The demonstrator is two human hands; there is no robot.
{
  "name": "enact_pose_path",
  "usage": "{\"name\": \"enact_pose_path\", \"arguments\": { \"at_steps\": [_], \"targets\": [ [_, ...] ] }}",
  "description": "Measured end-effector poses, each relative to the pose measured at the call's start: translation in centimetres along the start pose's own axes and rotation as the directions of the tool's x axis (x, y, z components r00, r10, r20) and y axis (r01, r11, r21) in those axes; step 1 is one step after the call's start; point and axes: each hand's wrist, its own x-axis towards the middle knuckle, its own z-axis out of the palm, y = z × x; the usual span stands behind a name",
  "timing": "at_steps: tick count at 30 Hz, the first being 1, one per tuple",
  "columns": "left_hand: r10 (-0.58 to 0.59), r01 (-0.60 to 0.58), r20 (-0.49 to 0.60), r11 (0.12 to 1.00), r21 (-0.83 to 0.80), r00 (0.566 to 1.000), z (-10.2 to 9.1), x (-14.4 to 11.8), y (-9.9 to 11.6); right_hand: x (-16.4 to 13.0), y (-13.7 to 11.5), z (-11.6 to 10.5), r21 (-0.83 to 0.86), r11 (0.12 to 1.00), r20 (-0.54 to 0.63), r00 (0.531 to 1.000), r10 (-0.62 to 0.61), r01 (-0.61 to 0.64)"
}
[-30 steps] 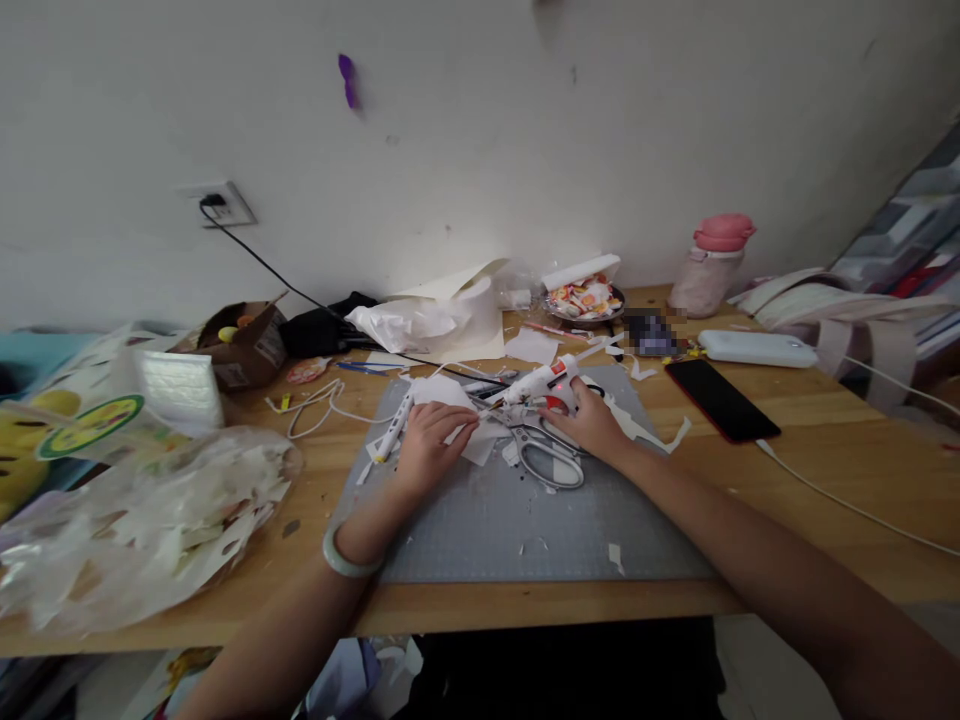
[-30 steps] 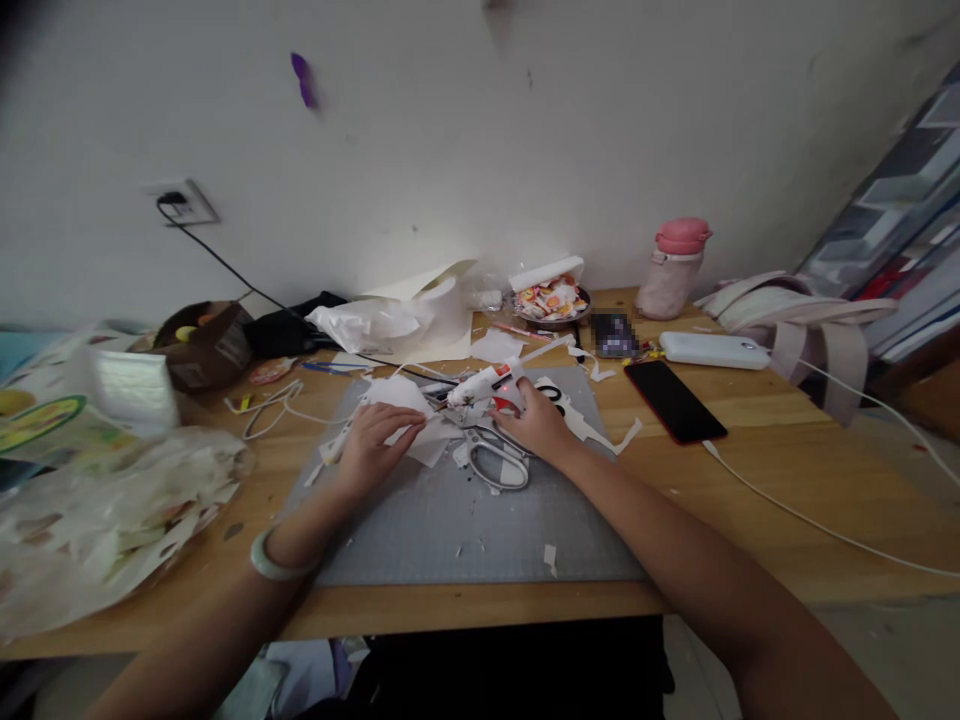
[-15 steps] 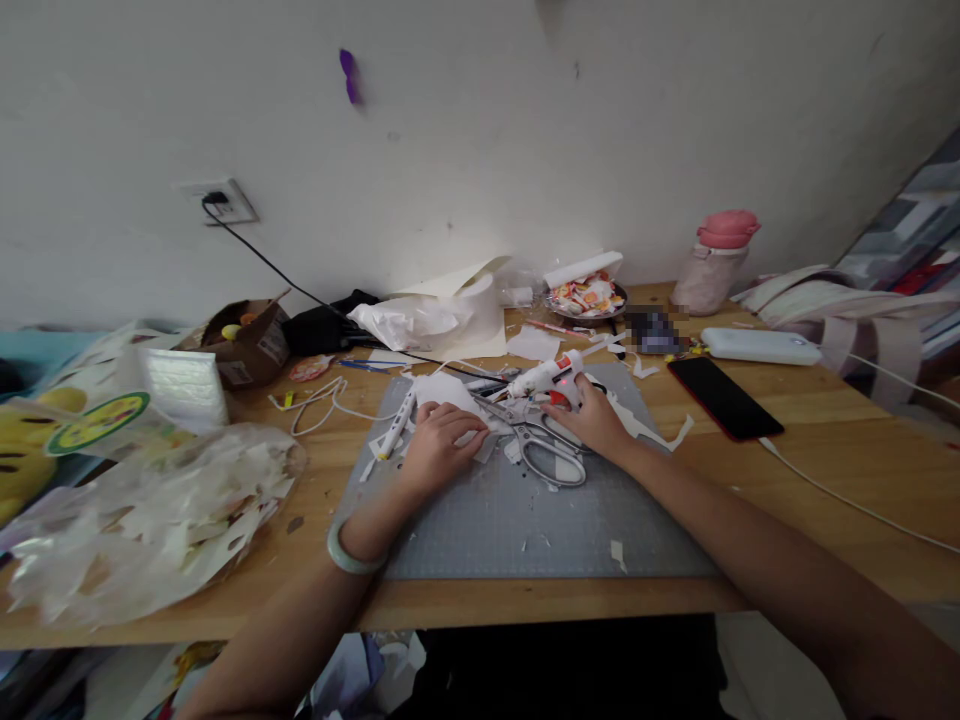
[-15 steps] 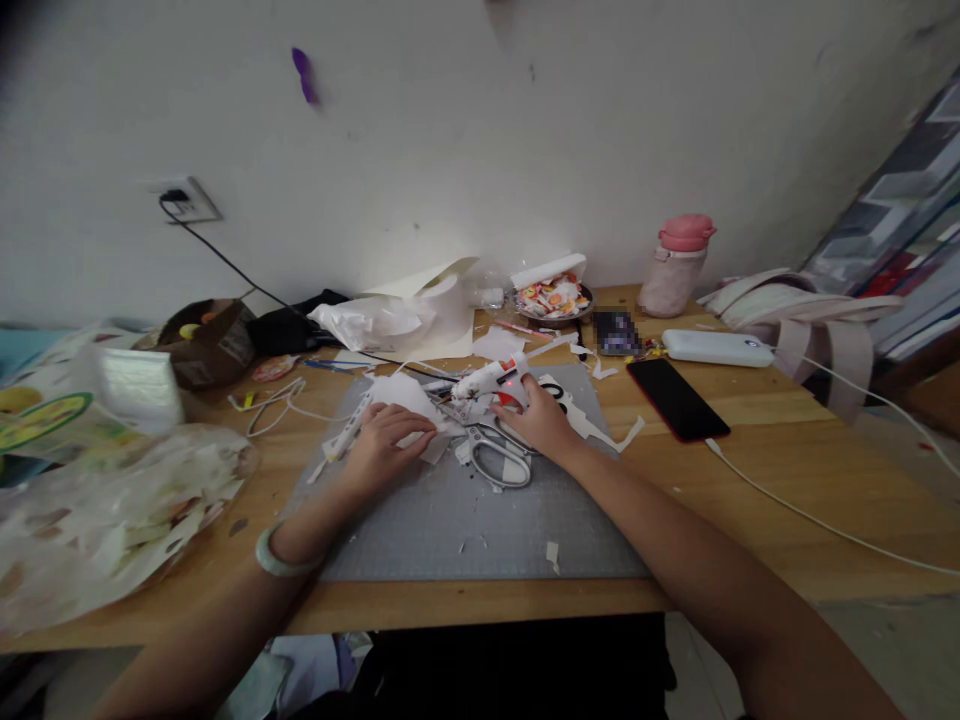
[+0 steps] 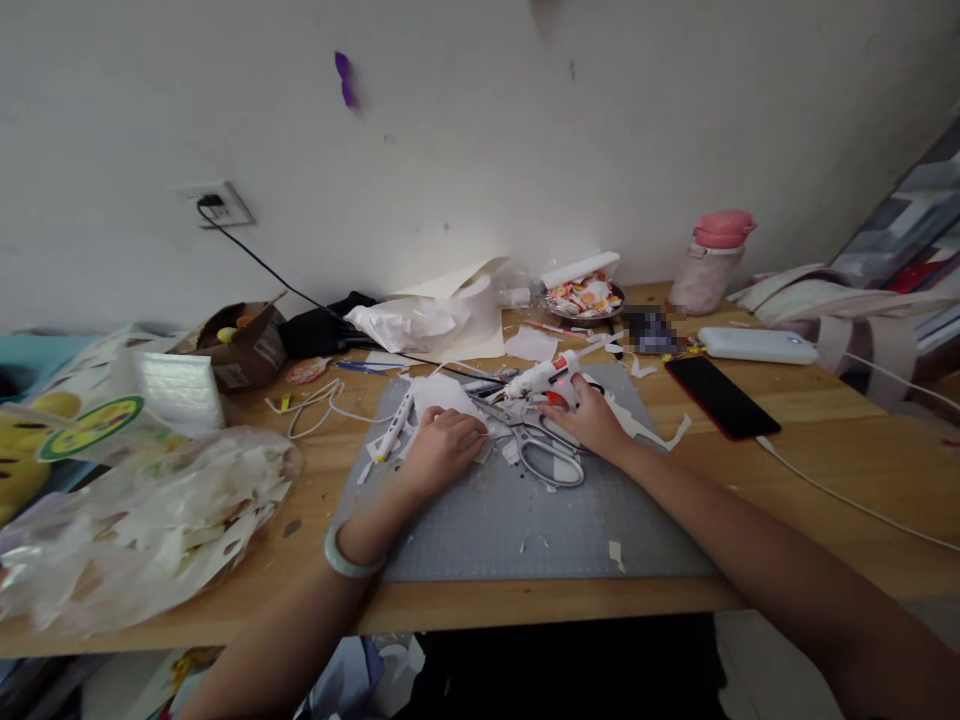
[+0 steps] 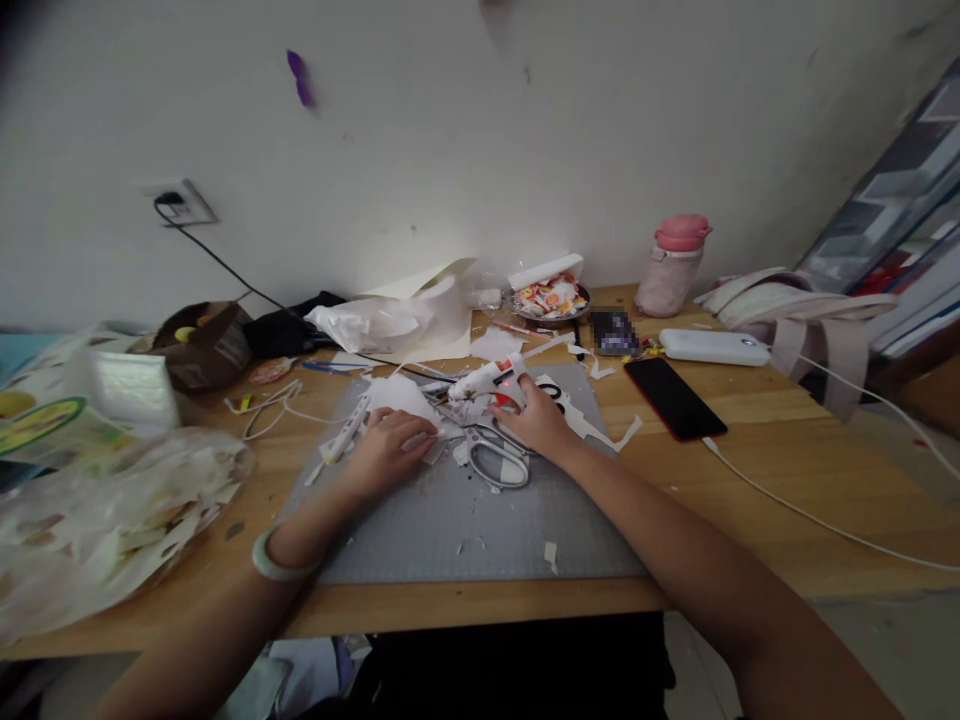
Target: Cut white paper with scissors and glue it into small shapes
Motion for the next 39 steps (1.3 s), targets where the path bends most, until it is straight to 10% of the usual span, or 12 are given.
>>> {"name": "enact_pose_path", "arguments": {
  "at_steps": [39],
  "targets": [
    [-0.039, 0.043, 0.114, 0.999, -0.025, 0.993, 0.40, 0.11, 0.06, -0.07, 0.13, 0.00, -0.058, 0.997, -0.030, 0.998, -0.052, 0.050]
  ]
}}
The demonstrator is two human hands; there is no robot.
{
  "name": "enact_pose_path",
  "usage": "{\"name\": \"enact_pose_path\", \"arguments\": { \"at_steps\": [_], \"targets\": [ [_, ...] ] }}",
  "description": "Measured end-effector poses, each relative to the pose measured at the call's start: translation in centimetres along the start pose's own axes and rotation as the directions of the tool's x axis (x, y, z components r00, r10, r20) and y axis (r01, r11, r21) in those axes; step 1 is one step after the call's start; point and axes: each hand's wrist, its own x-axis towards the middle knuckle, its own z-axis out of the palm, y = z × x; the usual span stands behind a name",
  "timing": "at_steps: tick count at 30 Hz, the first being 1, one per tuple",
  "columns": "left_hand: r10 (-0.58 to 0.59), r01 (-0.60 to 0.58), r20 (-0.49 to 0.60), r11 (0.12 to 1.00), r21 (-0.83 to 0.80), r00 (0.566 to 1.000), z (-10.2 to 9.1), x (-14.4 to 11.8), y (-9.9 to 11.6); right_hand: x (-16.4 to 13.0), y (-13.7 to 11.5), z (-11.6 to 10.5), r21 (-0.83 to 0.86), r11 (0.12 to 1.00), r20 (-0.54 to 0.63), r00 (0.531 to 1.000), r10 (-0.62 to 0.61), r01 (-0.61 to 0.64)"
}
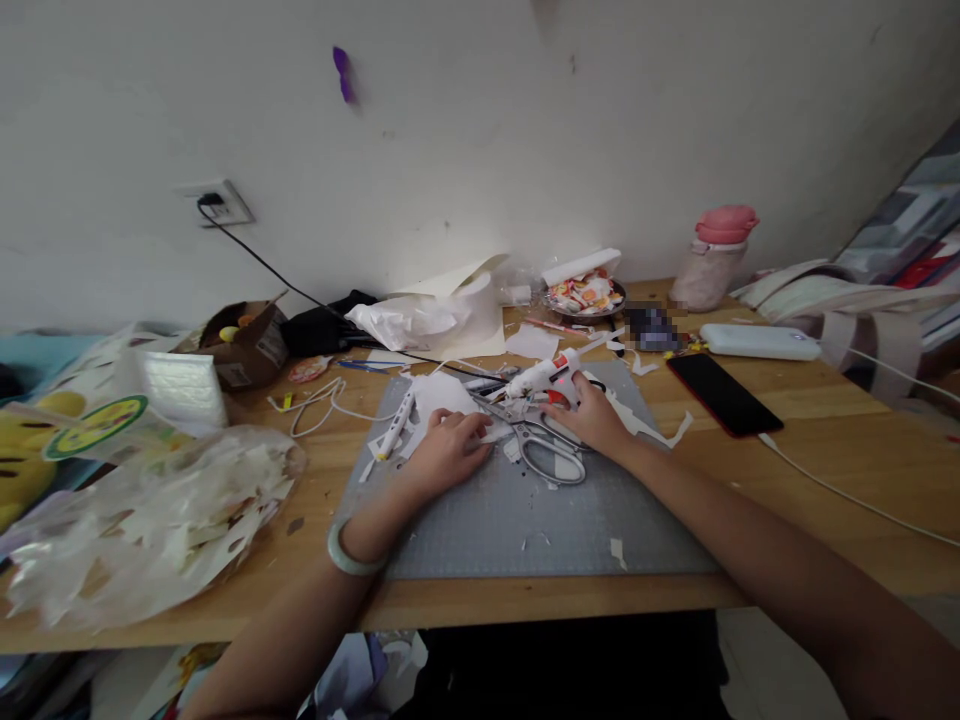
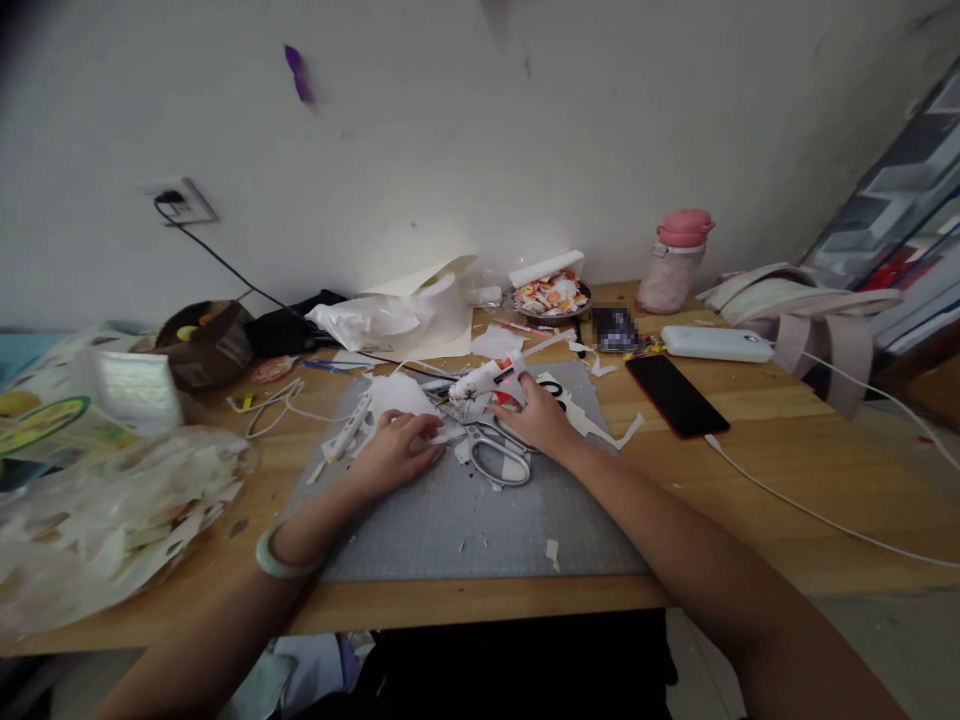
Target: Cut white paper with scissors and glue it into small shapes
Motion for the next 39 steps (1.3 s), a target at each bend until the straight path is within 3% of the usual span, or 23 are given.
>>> {"name": "enact_pose_path", "arguments": {
  "at_steps": [13, 20, 30, 39],
  "targets": [
    [0.106, -0.106, 0.006, 0.994, 0.026, 0.994, -0.11, -0.34, 0.21, 0.00, -0.18, -0.11, -0.010, 1.000, -0.001, 1.000, 0.003, -0.003],
    [0.081, -0.081, 0.033, 0.997, -0.016, 0.996, 0.03, -0.18, 0.01, 0.02, -0.10, -0.06, 0.021, 1.000, 0.002, 1.000, 0.007, -0.007],
    [0.033, -0.032, -0.054, 0.999, 0.021, 0.998, 0.35, -0.20, -0.33, 0.04, -0.26, -0.12, 0.069, 0.997, 0.018, 1.000, 0.025, -0.027],
    [0.013, -0.013, -0.001, 0.999, -0.029, 1.000, -0.24, -0.18, 0.22, 0.03, -0.52, -0.25, 0.029, 0.999, 0.018, 0.999, 0.038, -0.038]
  ]
}}
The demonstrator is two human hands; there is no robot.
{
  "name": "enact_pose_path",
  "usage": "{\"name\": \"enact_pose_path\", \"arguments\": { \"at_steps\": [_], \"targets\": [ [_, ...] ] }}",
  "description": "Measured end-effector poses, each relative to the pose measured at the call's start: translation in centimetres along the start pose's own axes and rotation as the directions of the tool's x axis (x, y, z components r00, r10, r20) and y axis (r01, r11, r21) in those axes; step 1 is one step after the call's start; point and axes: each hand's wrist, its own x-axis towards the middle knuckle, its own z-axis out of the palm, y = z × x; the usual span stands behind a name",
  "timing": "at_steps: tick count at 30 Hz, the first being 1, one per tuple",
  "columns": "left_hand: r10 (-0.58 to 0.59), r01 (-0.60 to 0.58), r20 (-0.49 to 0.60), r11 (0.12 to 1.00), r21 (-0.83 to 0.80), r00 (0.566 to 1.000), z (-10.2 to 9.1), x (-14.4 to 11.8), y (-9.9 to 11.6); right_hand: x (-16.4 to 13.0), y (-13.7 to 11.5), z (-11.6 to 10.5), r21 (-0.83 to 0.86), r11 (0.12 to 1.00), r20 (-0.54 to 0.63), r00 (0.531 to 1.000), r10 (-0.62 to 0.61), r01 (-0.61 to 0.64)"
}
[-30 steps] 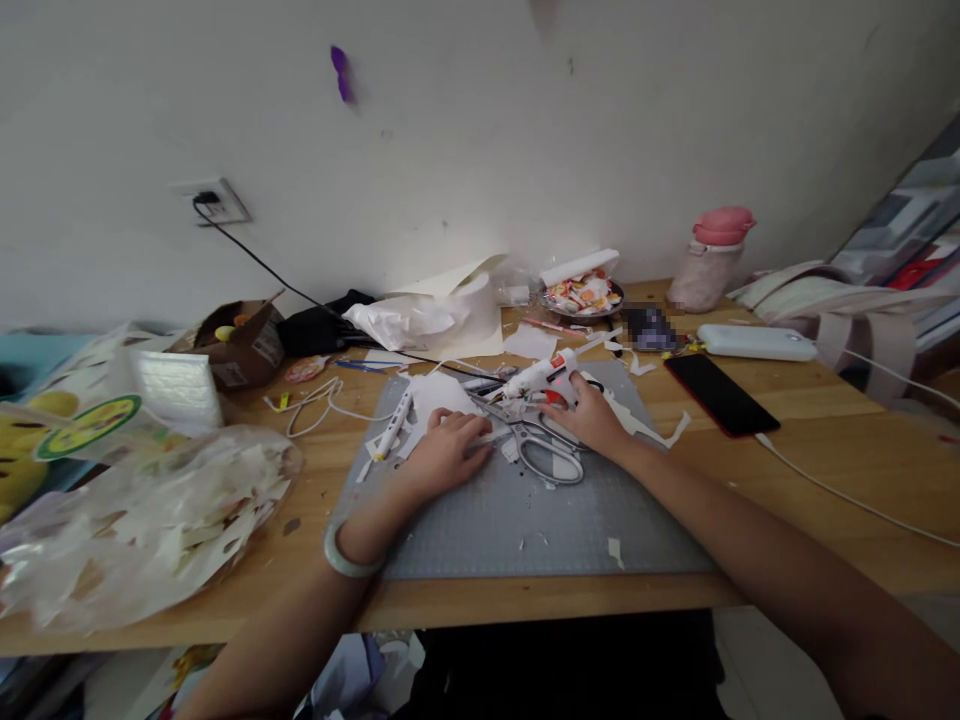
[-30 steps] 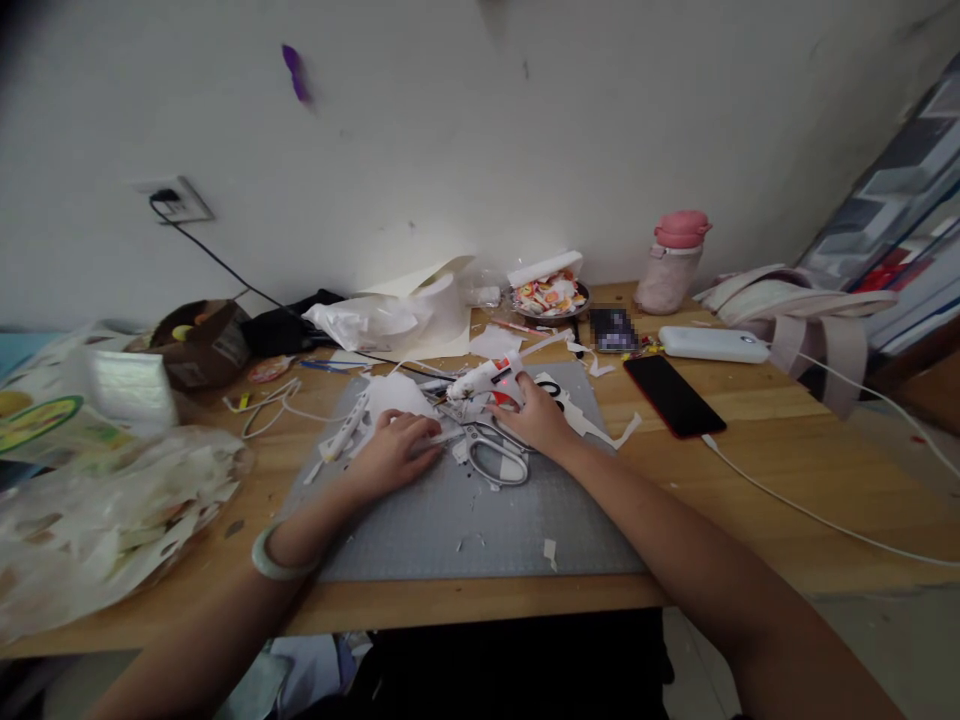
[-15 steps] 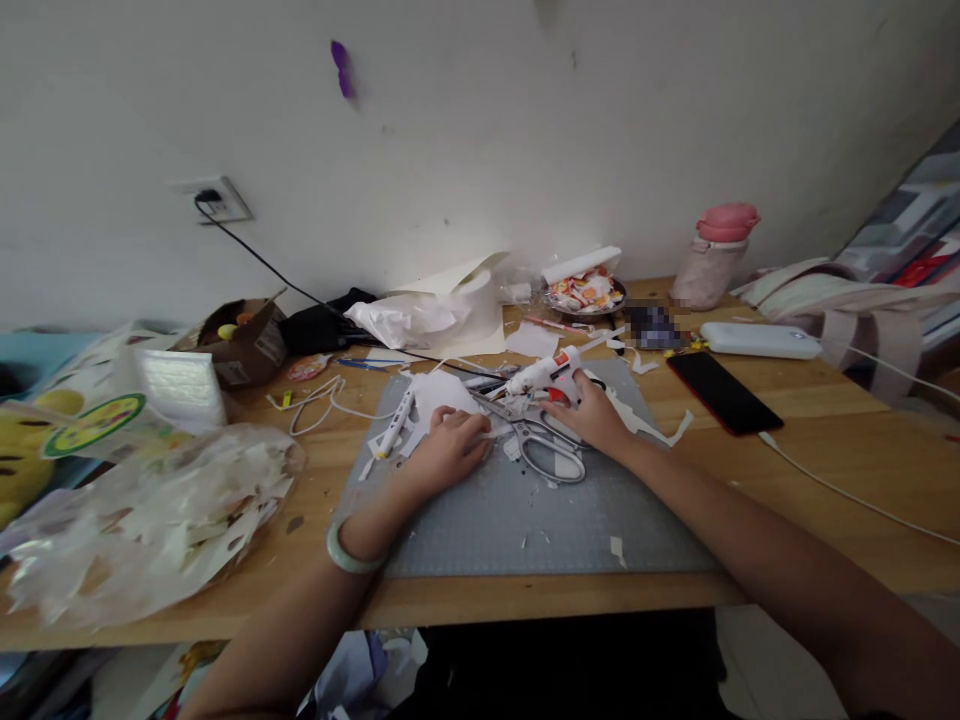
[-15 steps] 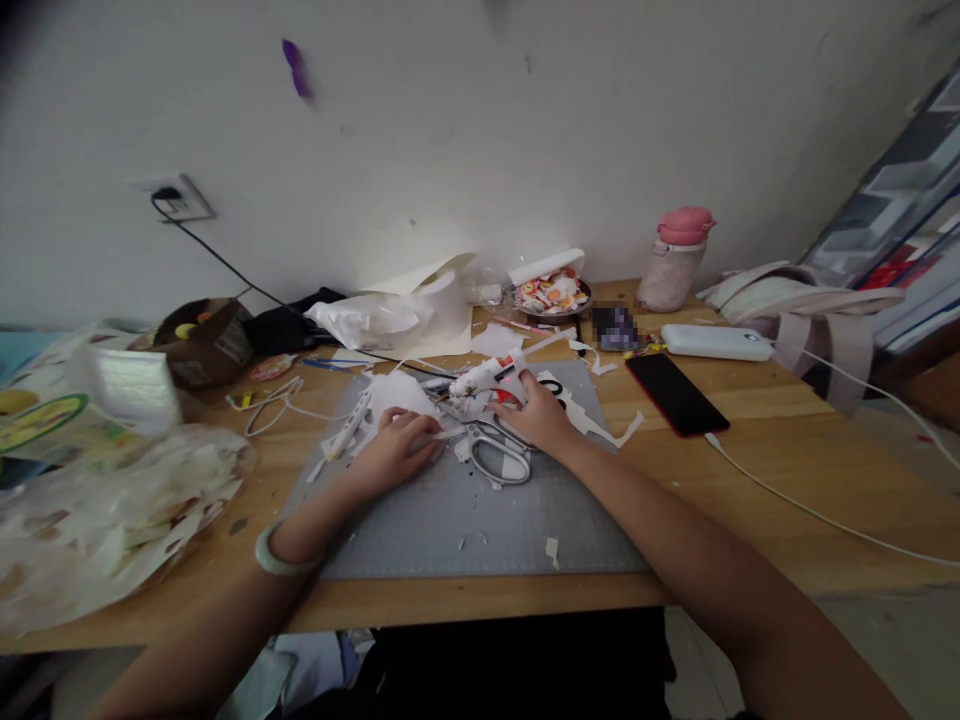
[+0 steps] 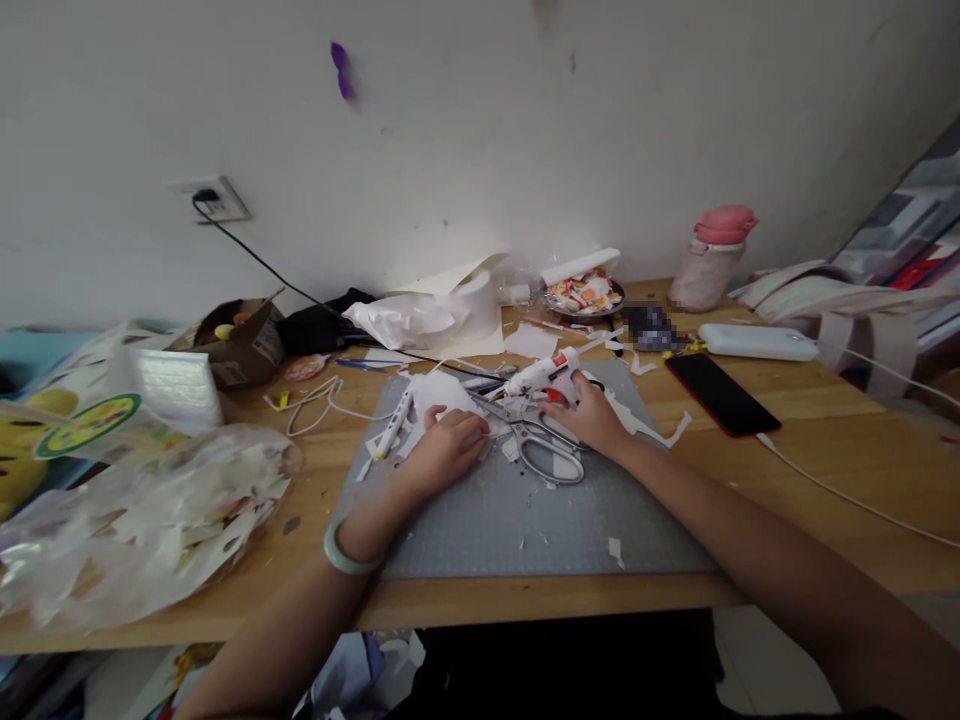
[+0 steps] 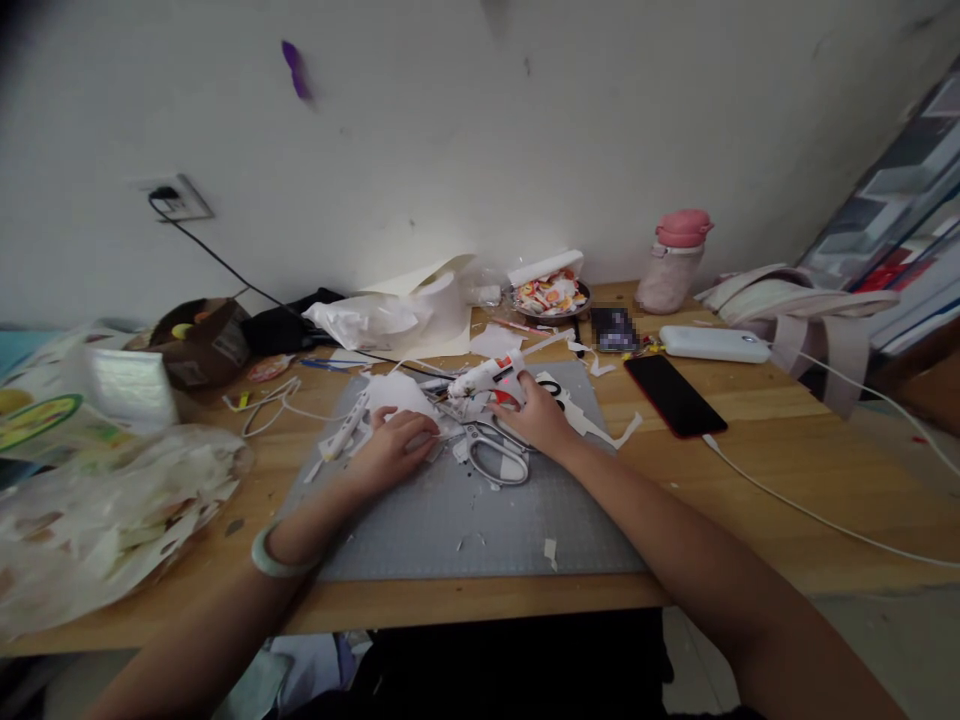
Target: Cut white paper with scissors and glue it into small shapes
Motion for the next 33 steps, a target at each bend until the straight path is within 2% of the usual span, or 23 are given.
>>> {"name": "enact_pose_path", "arguments": {
  "at_steps": [7, 14, 20, 29, 33],
  "targets": [
    [-0.011, 0.011, 0.016, 1.000, -0.028, 1.000, 0.20, -0.02, 0.16, 0.03, 0.28, 0.11, 0.018, 0.999, -0.001, 1.000, -0.029, 0.029],
    [0.000, 0.002, 0.033, 0.999, -0.040, 0.999, 0.39, 0.02, 0.09, 0.02, 0.21, 0.06, -0.046, 0.999, -0.017, 1.000, -0.016, 0.015],
    [-0.030, 0.034, 0.052, 0.997, -0.065, 0.998, 0.26, 0.07, 0.18, 0.05, 0.25, 0.13, 0.000, 0.999, -0.014, 0.999, -0.040, 0.040],
    [-0.029, 0.031, 0.044, 0.999, -0.043, 0.999, 0.28, 0.04, 0.39, 0.04, 0.35, 0.18, 0.009, 1.000, 0.001, 1.000, -0.015, 0.015],
    [-0.047, 0.046, -0.021, 0.998, -0.033, 0.999, 0.33, -0.01, 0.33, 0.04, 0.41, 0.19, 0.027, 0.999, 0.002, 1.000, -0.021, 0.021]
  ]
}}
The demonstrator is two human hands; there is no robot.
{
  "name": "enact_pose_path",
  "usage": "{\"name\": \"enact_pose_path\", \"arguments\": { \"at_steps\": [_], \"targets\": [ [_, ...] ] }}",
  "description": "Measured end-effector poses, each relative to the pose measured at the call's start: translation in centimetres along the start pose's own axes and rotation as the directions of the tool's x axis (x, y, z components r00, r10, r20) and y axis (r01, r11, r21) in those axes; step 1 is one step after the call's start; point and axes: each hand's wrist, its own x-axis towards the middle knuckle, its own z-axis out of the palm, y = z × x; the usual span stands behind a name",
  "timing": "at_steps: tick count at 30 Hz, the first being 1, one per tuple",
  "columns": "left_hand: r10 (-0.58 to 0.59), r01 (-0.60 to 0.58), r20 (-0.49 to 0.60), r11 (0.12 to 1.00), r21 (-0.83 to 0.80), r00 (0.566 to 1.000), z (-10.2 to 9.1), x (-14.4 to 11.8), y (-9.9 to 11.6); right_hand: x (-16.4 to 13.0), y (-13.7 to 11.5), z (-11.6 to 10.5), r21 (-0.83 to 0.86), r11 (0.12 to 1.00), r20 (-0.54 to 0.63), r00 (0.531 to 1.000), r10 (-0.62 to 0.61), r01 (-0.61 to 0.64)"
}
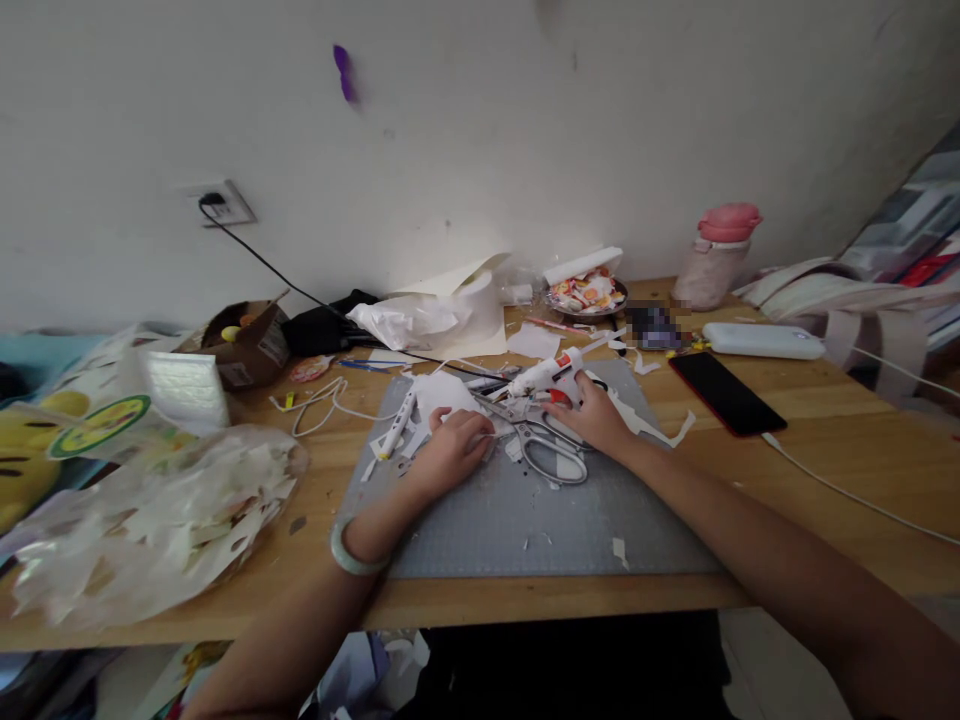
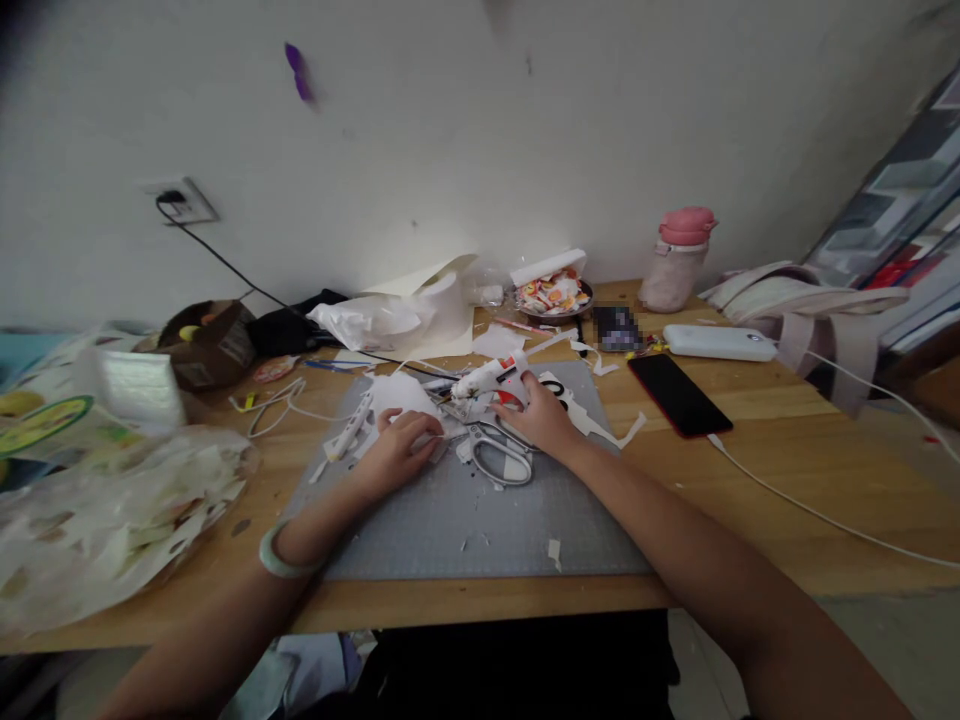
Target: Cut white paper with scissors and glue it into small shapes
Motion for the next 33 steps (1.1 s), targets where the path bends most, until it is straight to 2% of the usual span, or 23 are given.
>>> {"name": "enact_pose_path", "arguments": {
  "at_steps": [6, 15, 20, 33],
  "targets": [
    [-0.068, 0.074, -0.145, 0.997, 0.031, 0.987, -0.2, 0.0, -0.3, 0.0, 0.2, 0.1, 0.020, 1.000, -0.018, 1.000, 0.001, 0.000],
    [0.046, -0.011, -0.377, 0.996, 0.093, 0.925, -0.1, -0.2, -0.7, -0.1, 0.0, 0.0, 0.057, 0.998, -0.012, 1.000, -0.013, 0.014],
    [0.096, -0.063, -0.409, 0.994, 0.094, 0.907, 0.1, -0.3, -1.1, -0.2, -0.1, 0.0, 0.028, 1.000, 0.004, 1.000, -0.011, 0.011],
    [0.154, -0.099, -0.462, 0.985, 0.140, 0.873, -0.4, -0.5, -0.8, -0.2, 0.0, -0.1, -0.027, 1.000, 0.020, 1.000, -0.006, 0.006]
  ]
}}
